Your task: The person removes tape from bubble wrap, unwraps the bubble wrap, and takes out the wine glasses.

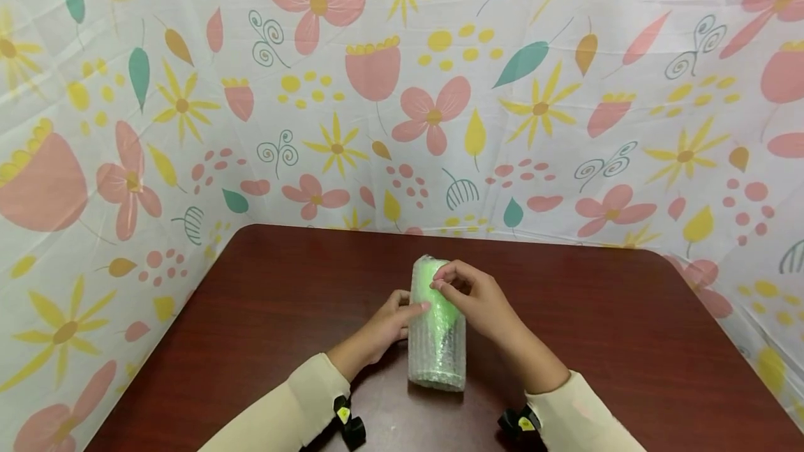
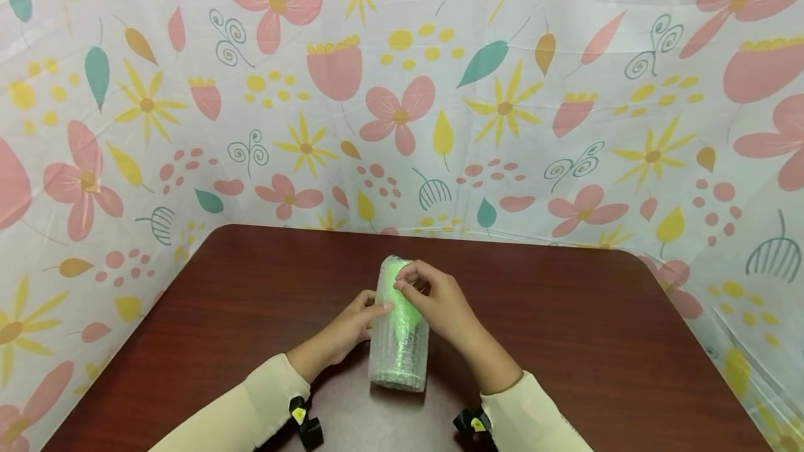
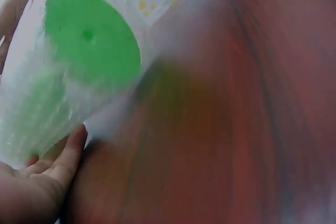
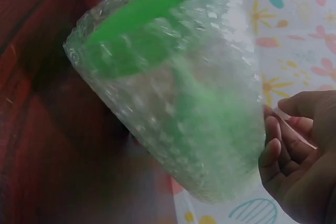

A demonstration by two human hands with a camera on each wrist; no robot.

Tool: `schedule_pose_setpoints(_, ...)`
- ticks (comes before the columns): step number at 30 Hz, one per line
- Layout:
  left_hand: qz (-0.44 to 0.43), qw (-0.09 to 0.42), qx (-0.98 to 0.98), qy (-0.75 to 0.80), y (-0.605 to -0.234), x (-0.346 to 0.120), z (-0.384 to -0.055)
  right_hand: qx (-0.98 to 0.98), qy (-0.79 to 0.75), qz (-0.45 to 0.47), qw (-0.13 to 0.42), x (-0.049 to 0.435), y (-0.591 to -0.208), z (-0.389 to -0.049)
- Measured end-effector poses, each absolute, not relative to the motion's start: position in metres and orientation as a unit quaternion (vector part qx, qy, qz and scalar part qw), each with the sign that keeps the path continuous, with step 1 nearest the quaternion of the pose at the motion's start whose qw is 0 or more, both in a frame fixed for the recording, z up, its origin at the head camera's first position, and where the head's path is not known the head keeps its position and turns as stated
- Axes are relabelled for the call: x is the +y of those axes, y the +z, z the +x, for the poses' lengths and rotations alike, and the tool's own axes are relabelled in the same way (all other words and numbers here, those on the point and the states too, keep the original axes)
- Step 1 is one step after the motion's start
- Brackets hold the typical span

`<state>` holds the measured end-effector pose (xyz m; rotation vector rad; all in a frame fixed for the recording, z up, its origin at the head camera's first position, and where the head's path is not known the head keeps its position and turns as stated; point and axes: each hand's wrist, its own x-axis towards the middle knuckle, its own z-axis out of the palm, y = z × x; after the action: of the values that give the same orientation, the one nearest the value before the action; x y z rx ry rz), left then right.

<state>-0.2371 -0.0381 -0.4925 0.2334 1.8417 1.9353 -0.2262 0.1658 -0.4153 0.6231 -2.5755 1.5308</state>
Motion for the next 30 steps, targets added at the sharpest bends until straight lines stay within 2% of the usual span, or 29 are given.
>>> schedule_pose_setpoints(7, 0.103, 0.181, 0.773, 0.599, -0.488, -0.053, -0.234, -0.845, 0.485, 0.226, 0.016, 0.152, -0.425, -0.230)
schedule_pose_setpoints(14, 0.087, 0.150, 0.768, 0.617, -0.492, -0.065, -0.236, -0.854, 0.466, 0.230, 0.005, 0.138, -0.429, -0.234)
schedule_pose_setpoints(22, 0.062, 0.086, 0.747, 0.656, -0.495, -0.075, -0.238, -0.886, 0.395, 0.238, 0.049, 0.118, -0.428, -0.233)
schedule_pose_setpoints(30, 0.070, 0.051, 0.730, 0.678, -0.499, -0.079, -0.239, -0.912, 0.305, 0.256, 0.095, 0.105, -0.430, -0.231)
